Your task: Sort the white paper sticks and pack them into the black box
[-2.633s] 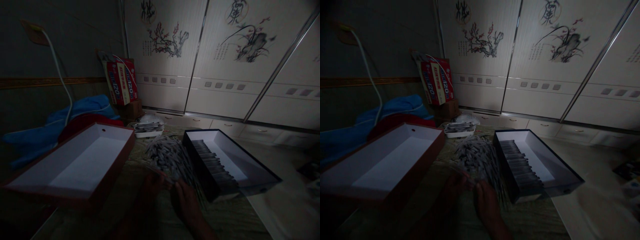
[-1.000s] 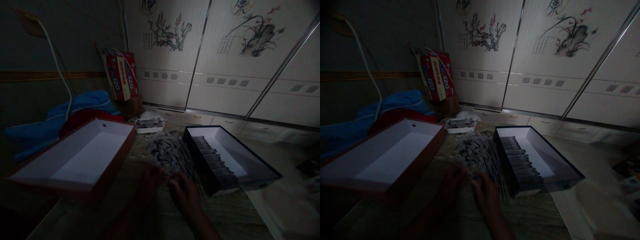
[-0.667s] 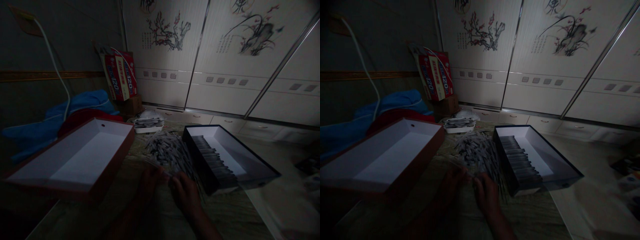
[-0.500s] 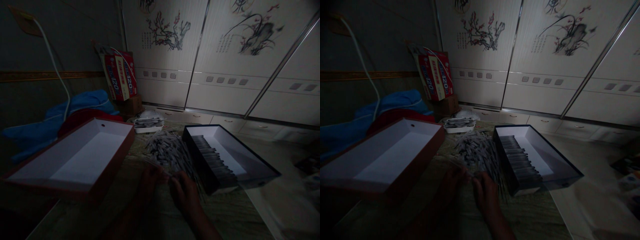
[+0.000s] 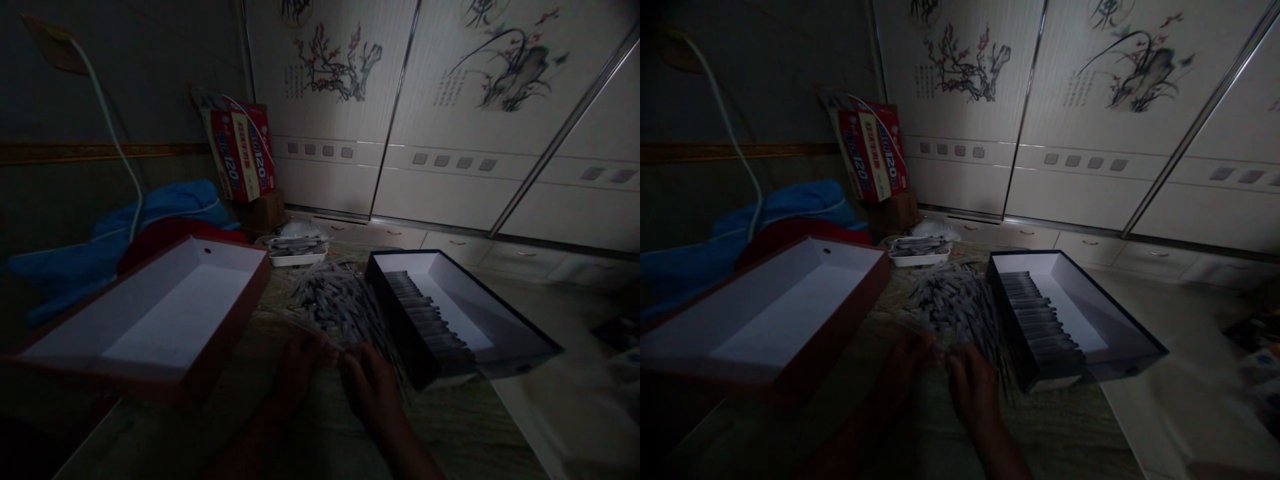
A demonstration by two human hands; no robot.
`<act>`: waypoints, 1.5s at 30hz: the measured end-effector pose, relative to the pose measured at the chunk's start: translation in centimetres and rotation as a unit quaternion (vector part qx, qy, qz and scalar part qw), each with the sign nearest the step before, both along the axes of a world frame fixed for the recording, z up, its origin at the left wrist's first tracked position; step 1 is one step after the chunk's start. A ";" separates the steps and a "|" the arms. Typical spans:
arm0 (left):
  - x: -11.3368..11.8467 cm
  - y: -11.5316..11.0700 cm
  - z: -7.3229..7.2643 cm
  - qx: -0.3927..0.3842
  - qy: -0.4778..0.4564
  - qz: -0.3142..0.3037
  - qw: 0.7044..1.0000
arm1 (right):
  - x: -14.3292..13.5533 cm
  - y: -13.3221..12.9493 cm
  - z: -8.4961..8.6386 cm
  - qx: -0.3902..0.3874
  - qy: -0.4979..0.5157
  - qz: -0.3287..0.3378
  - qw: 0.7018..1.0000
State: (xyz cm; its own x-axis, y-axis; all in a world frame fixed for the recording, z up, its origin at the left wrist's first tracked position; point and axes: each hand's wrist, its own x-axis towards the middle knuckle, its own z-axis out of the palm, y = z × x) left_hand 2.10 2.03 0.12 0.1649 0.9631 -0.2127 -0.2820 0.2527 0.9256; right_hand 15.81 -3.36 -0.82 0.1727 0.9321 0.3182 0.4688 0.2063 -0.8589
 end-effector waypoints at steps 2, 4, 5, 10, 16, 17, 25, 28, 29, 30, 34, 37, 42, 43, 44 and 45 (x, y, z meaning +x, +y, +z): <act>0.0 -0.1 0.1 0.003 -0.001 0.006 1.000 | 0.0 -0.1 0.0 0.002 -0.010 -0.008 1.000; 0.1 -0.1 0.2 0.004 -0.010 0.016 1.000 | 0.0 -0.2 0.1 0.003 -0.017 -0.006 1.000; 0.1 -0.1 0.2 0.002 -0.015 0.020 1.000 | 0.0 -0.2 0.3 0.004 -0.019 -0.005 1.000; 0.2 0.0 -0.2 0.007 -0.041 0.004 0.999 | -0.1 -0.1 0.7 0.010 -0.039 -0.001 0.999; 0.1 -0.1 0.0 0.020 -0.022 -0.020 0.999 | 0.0 0.3 -0.2 0.005 -0.070 -0.021 0.997; 0.1 -0.2 0.1 0.022 -0.016 -0.028 0.999 | 0.0 0.4 -0.5 0.002 -0.069 -0.028 0.997; 0.1 -0.1 -0.2 0.025 -0.026 -0.028 0.999 | -0.1 0.4 -1.4 -0.042 0.020 0.002 0.999; 0.1 0.1 -0.2 0.024 -0.028 -0.017 0.999 | -0.2 0.1 -0.6 -0.029 -0.020 0.003 0.999; 0.1 0.1 -0.1 0.028 -0.025 -0.018 0.999 | -0.3 0.0 -0.4 -0.026 -0.033 0.004 0.999; 0.0 0.0 0.0 0.031 -0.020 -0.020 0.999 | -0.3 0.0 -0.3 -0.025 -0.040 0.009 0.999; -0.1 -0.1 0.3 0.042 -0.008 -0.037 0.998 | -0.4 0.0 -0.7 -0.044 0.018 0.032 0.998; -0.2 -0.2 0.2 0.046 -0.008 -0.053 0.998 | -0.6 0.1 -1.2 -0.074 0.123 0.057 0.988; -0.2 -0.2 0.4 0.022 -0.015 -0.028 0.999 | -0.7 -0.2 -0.7 -0.068 0.074 0.040 0.994; -0.2 -0.2 0.4 0.021 -0.018 -0.023 0.999 | -0.7 -0.3 -0.5 -0.059 0.049 0.027 0.997; -0.2 -0.2 0.4 0.023 -0.020 -0.019 0.999 | -0.6 -0.3 -0.4 -0.051 0.026 0.017 0.998; -0.2 -0.2 0.3 0.025 -0.023 -0.016 0.999 | -0.5 -0.4 -0.3 -0.047 0.008 0.013 0.999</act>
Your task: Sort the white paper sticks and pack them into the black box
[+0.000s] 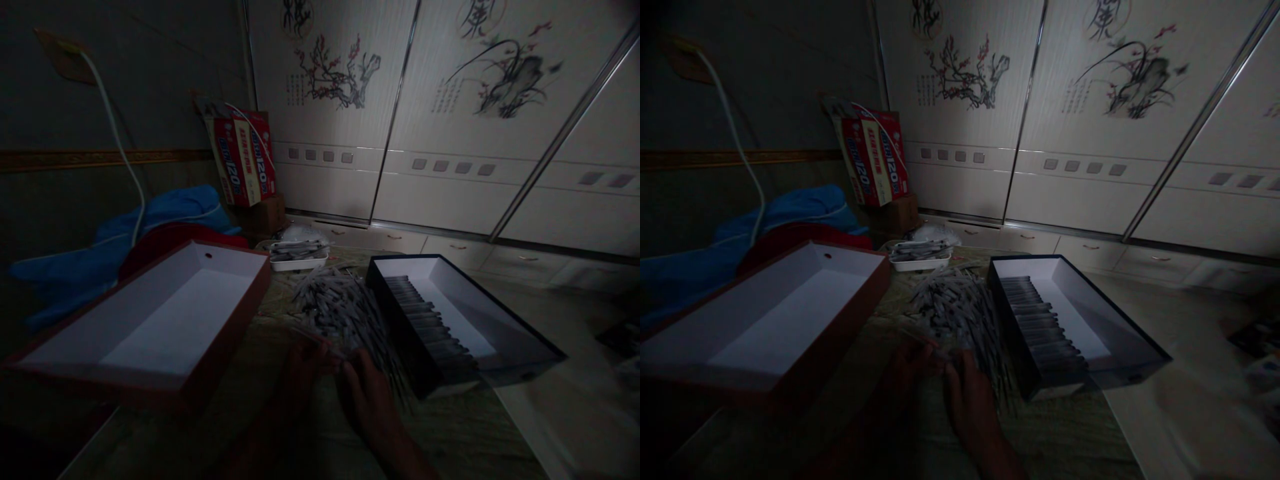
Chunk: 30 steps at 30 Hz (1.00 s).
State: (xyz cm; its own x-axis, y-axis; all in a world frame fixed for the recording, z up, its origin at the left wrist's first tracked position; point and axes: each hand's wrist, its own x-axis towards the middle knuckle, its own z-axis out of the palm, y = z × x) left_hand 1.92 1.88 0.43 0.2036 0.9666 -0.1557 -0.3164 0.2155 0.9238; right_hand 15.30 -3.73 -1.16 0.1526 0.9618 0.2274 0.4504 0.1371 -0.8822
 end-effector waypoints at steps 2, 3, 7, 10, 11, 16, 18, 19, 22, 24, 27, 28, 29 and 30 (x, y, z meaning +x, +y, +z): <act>0.0 0.1 -0.2 0.002 -0.002 0.001 1.000 | 0.1 0.0 -0.1 0.011 -0.036 -0.002 0.999; 0.0 0.1 -0.3 0.004 0.000 0.003 1.000 | 0.1 0.0 -0.2 0.017 -0.050 -0.001 0.999; 0.0 0.0 -0.2 0.024 0.023 -0.013 0.999 | -0.1 0.3 -0.6 0.017 -0.016 0.000 1.000; 0.0 -0.1 0.0 0.027 0.036 -0.030 0.999 | -0.3 0.4 -0.6 -0.025 0.083 0.011 0.996; 0.0 -0.1 0.0 0.027 0.041 -0.030 0.998 | -0.4 0.4 -0.5 -0.052 0.119 0.025 0.991; 0.0 0.1 0.2 0.016 0.046 -0.005 0.999 | -0.3 0.3 -0.1 -0.061 0.085 0.026 0.994; 0.0 0.1 0.4 0.007 0.041 0.006 0.999 | 0.0 0.2 0.1 -0.021 -0.012 0.002 1.000; 0.0 0.1 0.5 0.004 0.040 0.009 0.999 | 0.1 0.2 0.2 -0.012 -0.054 -0.001 0.998; 0.1 0.1 0.6 -0.001 0.039 0.014 0.999 | 0.3 0.1 0.3 0.006 -0.118 0.005 0.993; 0.1 0.1 0.5 0.008 0.040 0.010 0.999 | 0.3 0.0 0.1 0.023 -0.108 0.008 0.994; 0.0 0.0 0.3 0.035 0.049 -0.013 0.998 | 0.1 0.1 -0.5 0.013 -0.010 0.014 1.000; 0.0 0.0 0.3 0.040 0.052 -0.017 0.998 | 0.0 0.1 -0.7 -0.007 0.052 0.019 0.998; 0.0 0.0 0.3 0.041 0.056 -0.020 0.997 | -0.1 0.2 -1.0 -0.035 0.126 0.027 0.991; 0.0 0.0 0.3 0.041 0.057 -0.021 0.997 | -0.2 0.4 -1.1 -0.067 0.206 0.040 0.975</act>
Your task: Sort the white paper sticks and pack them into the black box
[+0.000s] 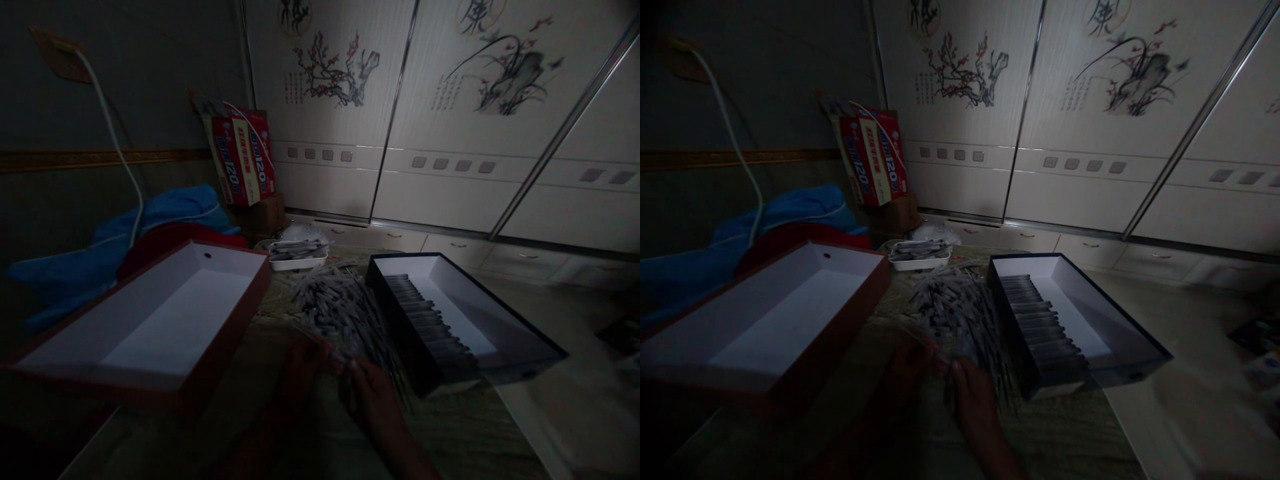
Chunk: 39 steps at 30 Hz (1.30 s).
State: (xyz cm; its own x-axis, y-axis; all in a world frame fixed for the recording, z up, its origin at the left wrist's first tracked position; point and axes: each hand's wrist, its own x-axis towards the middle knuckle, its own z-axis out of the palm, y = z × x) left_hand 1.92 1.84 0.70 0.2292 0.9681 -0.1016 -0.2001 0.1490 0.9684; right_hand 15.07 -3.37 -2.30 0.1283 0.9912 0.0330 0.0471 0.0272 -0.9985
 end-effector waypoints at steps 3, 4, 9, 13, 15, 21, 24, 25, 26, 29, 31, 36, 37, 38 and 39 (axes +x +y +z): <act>0.1 -0.1 0.1 0.000 -0.008 -0.001 1.000 | -0.1 0.3 -0.1 -0.095 0.190 0.060 0.975; 0.1 -0.1 0.0 0.000 -0.010 -0.002 1.000 | 0.0 0.4 0.1 -0.113 0.213 0.071 0.968; 0.2 0.0 0.0 -0.014 -0.017 0.020 1.000 | 0.2 -0.1 1.3 -0.032 -0.035 -0.023 0.999; 0.0 0.1 0.3 -0.019 -0.009 0.027 0.999 | 0.2 -0.5 1.9 0.077 -0.241 -0.032 0.967; -0.1 0.1 0.3 -0.009 -0.009 0.024 1.000 | 0.2 -0.6 1.8 0.093 -0.254 -0.020 0.962; -0.2 0.2 -0.1 -0.003 -0.006 -0.001 1.000 | -0.1 -0.3 0.7 0.002 -0.028 -0.001 1.000; -0.2 0.1 -0.2 0.002 0.000 -0.002 1.000 | -0.1 0.0 0.3 -0.062 0.142 0.042 0.987; -0.2 0.0 -0.2 0.005 0.000 0.000 1.000 | -0.1 0.0 0.3 -0.076 0.190 0.054 0.977; -0.2 0.0 -0.2 0.008 -0.001 0.001 1.000 | 0.0 0.1 0.4 -0.092 0.228 0.064 0.967; -0.1 0.0 -0.2 0.007 -0.003 0.000 1.000 | 0.0 0.1 0.9 -0.135 0.237 0.075 0.959; 0.0 0.1 -0.2 0.000 -0.006 -0.002 1.000 | 0.0 -0.1 1.3 -0.102 0.114 0.042 0.987; 0.0 0.4 -0.1 -0.021 0.003 0.022 1.000 | 0.0 -0.7 1.7 0.042 -0.167 -0.022 0.985; 0.0 0.4 -0.1 -0.024 0.004 0.024 0.999 | 0.0 -0.7 1.6 0.051 -0.203 -0.015 0.978; -0.1 0.4 -0.1 -0.025 0.003 0.022 0.999 | 0.1 -0.7 1.5 0.061 -0.240 -0.010 0.969; -0.1 0.4 0.0 -0.025 0.001 0.019 1.000 | 0.2 -0.6 1.4 0.068 -0.268 -0.006 0.961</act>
State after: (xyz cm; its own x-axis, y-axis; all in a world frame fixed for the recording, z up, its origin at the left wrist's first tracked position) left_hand 1.83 2.24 0.66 0.1928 0.9698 -0.1497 -0.2046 0.1889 0.9604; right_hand 15.27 -4.02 -0.95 0.0671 0.9718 0.2262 0.5553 0.1520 -0.8176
